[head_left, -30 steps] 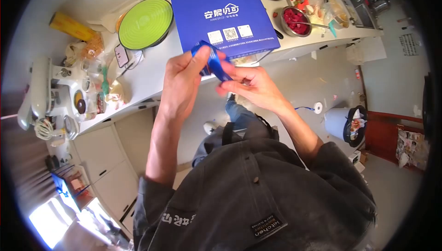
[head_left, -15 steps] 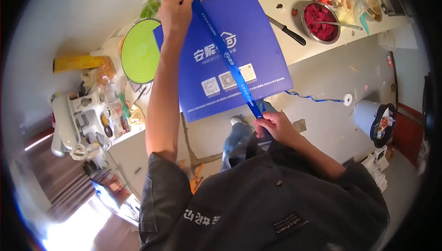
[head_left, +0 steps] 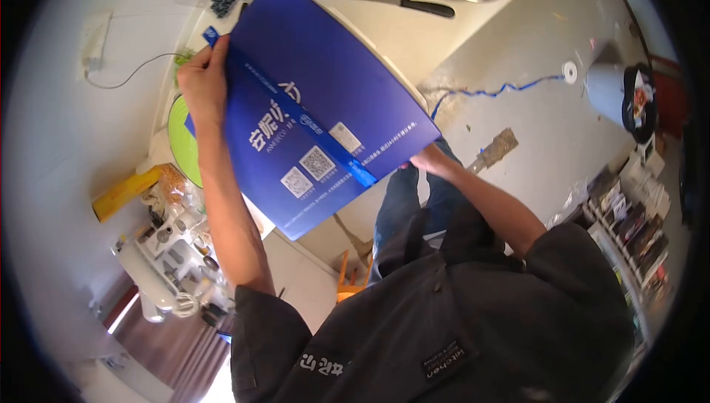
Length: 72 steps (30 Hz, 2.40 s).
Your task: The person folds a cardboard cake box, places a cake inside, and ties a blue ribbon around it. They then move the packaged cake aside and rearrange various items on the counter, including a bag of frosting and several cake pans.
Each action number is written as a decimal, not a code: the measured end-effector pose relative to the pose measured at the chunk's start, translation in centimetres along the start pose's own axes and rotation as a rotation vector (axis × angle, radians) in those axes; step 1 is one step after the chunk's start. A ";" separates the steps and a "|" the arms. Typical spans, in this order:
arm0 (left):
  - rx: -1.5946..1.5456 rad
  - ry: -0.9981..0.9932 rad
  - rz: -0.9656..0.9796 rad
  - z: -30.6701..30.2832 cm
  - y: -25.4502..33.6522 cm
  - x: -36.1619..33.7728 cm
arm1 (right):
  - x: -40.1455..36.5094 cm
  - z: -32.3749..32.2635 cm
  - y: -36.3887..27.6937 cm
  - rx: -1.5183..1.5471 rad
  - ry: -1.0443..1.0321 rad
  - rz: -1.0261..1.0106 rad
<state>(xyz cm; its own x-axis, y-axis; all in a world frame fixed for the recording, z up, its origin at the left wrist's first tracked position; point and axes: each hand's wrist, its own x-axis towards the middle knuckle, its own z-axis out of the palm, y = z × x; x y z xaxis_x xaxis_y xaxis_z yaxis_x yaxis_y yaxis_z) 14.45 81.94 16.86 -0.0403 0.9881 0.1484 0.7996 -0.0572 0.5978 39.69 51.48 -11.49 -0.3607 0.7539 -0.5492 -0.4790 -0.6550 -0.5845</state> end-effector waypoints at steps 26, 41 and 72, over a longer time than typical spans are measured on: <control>-0.337 -0.042 -0.082 0.7 -1.2 0.5 | 4.4 1.6 -1.4 -0.294 -0.177 -0.032; -0.271 -0.272 0.032 0.2 3.3 -3.1 | 6.1 6.6 8.8 -0.618 -0.050 -0.244; -0.282 -0.461 -0.067 0.4 5.8 -3.9 | 1.6 -9.0 -23.7 -1.939 -0.110 -0.559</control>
<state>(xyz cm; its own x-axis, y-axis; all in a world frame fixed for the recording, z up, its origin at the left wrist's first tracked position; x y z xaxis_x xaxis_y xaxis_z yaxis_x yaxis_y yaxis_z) 19.43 77.77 19.44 0.2320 0.9476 -0.2197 0.6101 0.0341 0.7916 57.68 67.71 -3.94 -0.5803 0.8043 -0.1282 0.7636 0.4826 -0.4289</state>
